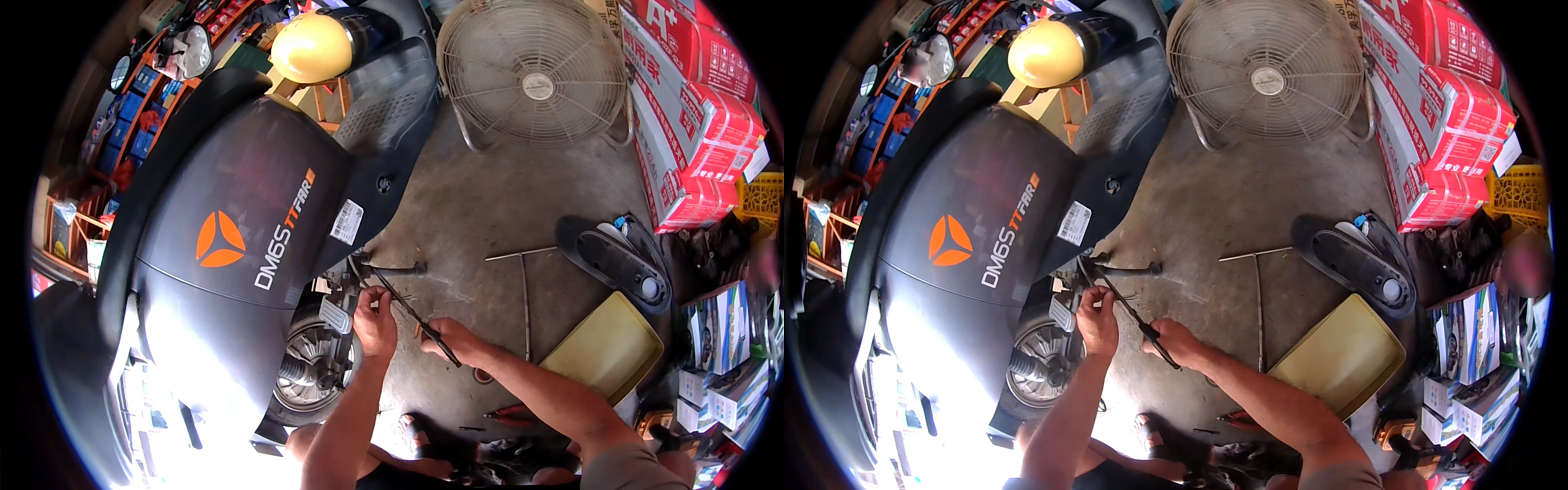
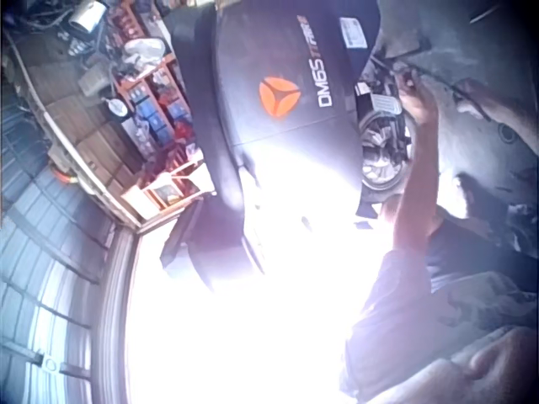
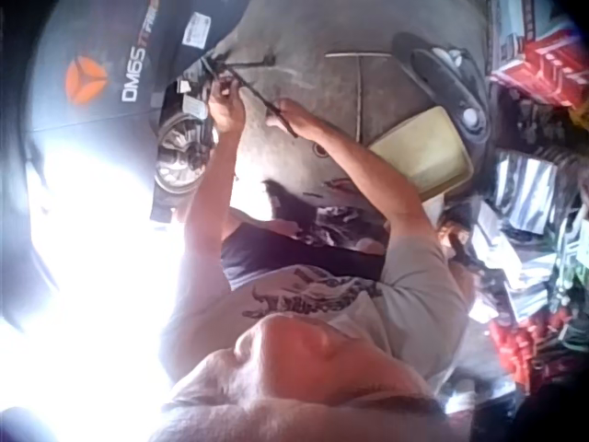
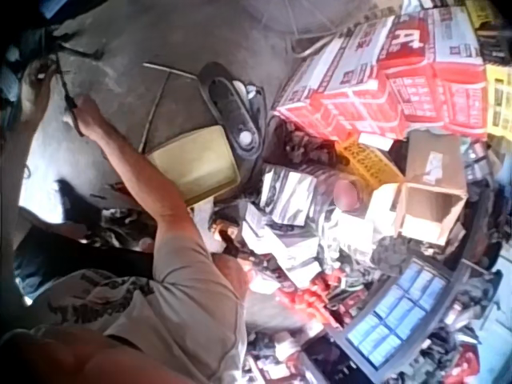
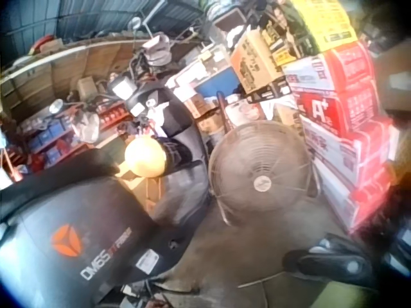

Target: The person uses scissors to cut wires on a scooter, then twists and connects the wire ends by hand. The person works on the scooter's wiring in a cluttered workshop.

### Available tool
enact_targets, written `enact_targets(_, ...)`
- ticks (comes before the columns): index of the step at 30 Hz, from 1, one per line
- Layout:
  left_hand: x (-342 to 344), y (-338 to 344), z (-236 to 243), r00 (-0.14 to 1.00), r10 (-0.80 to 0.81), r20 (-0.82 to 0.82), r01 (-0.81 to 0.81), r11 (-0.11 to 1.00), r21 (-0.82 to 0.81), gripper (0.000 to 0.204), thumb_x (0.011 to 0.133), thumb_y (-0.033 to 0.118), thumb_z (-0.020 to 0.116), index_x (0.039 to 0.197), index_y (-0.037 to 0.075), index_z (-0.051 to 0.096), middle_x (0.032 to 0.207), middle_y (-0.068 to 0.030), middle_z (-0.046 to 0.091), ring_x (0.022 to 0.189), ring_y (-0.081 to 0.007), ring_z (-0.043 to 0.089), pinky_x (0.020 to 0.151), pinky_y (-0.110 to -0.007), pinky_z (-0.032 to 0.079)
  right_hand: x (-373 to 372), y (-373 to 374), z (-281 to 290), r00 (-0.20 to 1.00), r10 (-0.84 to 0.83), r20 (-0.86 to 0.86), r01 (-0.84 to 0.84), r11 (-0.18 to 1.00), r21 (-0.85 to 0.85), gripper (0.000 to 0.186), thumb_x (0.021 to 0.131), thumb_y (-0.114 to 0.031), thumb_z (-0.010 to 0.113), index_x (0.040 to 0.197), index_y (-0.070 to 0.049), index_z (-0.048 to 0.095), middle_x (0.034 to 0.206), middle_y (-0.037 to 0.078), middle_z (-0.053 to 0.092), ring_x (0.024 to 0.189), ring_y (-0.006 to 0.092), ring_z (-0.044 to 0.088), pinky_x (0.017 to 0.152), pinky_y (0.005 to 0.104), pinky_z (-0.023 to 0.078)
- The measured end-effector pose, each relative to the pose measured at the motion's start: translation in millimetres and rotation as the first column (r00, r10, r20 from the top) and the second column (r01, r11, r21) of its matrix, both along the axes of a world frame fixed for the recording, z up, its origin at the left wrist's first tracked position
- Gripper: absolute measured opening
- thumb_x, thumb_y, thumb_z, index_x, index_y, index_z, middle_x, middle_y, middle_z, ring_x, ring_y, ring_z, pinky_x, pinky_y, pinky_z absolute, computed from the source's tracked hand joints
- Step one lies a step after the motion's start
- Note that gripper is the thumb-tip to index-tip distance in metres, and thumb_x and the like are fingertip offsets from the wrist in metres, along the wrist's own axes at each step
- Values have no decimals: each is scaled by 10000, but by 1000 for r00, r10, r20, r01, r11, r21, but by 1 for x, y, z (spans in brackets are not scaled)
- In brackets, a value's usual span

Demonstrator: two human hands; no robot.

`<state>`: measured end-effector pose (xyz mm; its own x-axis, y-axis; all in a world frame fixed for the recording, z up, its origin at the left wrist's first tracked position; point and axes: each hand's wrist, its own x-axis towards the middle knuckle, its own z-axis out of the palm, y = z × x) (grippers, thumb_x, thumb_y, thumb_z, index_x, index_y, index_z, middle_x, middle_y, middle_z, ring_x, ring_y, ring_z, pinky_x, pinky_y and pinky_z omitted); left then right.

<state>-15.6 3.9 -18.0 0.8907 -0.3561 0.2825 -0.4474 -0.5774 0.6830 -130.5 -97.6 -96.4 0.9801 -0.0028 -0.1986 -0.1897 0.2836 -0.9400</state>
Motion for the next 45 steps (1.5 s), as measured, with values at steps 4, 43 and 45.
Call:
enact_targets(4,6,1,-2,1000,-22,8,22,1000,1,61,853,49,619,894,6,611,792,-83,658,736,-177,611,696,-305,471,2,0,-5,993,-80,84,101,952,-290,172,788,-177,638,855,-30,579,624,74,548,584,220,558,553,364,422)
enact_targets(43,19,-3,2,993,-96,-71,101,992,73,88,839,69,610,860,-15,599,739,-106,659,667,-179,610,672,-314,483,12,-37,-6,986,-50,157,118,878,-464,270,758,-217,719,920,-30,612,869,179,642,851,344,630,716,420,472)
enact_targets(45,18,-3,4,993,-101,-54,105,990,92,74,837,57,607,862,-13,600,741,-108,659,669,-190,617,670,-318,485,11,-40,-3,994,0,109,47,902,-429,287,763,-227,714,948,-28,622,880,181,650,857,333,637,723,415,470)
